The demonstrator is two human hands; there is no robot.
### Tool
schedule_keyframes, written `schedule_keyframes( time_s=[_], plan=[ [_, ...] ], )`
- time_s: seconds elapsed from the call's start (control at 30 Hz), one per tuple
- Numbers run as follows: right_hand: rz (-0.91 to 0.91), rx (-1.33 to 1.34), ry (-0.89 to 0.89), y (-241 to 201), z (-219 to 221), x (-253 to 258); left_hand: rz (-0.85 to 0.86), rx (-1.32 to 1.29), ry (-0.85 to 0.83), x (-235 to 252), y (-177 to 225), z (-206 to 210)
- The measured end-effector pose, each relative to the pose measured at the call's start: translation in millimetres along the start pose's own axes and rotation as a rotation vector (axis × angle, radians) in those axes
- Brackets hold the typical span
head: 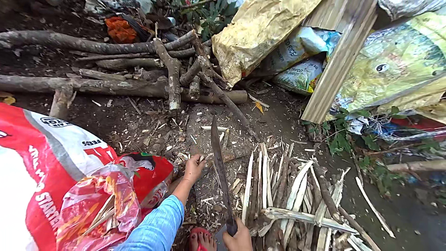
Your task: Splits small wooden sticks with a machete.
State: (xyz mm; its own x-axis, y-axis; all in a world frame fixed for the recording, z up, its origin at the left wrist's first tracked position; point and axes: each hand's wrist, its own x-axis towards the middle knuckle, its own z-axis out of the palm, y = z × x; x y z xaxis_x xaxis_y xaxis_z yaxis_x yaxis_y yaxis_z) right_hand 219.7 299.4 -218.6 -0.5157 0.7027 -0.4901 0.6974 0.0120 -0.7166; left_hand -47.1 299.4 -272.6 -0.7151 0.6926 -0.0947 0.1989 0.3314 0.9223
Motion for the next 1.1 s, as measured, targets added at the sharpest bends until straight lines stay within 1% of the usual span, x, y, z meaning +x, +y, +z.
schedule_keyframes(
  time_s=[0.07, 0.3, 0.47, 0.63, 0.83, 0.97, 1.1],
  plan=[
    [-0.021, 0.015, 0.003, -0.6, 1.2, 1.7, 0.014, 0.004, 0.002, -1.6, 0.3, -0.8],
    [0.010, -0.016, -0.025, -3.2, 3.9, 7.2, 0.050, 0.013, 0.018, -2.6, -1.9, -0.3],
    [-0.020, -0.023, 0.002, -4.5, 4.1, 3.8, 0.065, 0.043, 0.015, -4.4, -1.3, 0.5],
    [0.047, -0.043, -0.036, -10.0, 3.7, 8.2, 0.131, 0.070, 0.049, -8.1, -3.6, 4.5],
    [0.054, -0.018, -0.056, -10.3, 4.2, 8.8, 0.138, 0.126, 0.041, -8.9, 1.3, 2.3],
    [0.034, -0.055, -0.063, -11.9, 3.4, 7.7, 0.222, 0.182, 0.074, -11.5, 4.5, 4.3],
    [0.040, -0.116, -0.064, -14.7, 1.3, 5.6, 0.224, 0.262, 0.021, -11.7, 6.3, 5.3]
  ],
)
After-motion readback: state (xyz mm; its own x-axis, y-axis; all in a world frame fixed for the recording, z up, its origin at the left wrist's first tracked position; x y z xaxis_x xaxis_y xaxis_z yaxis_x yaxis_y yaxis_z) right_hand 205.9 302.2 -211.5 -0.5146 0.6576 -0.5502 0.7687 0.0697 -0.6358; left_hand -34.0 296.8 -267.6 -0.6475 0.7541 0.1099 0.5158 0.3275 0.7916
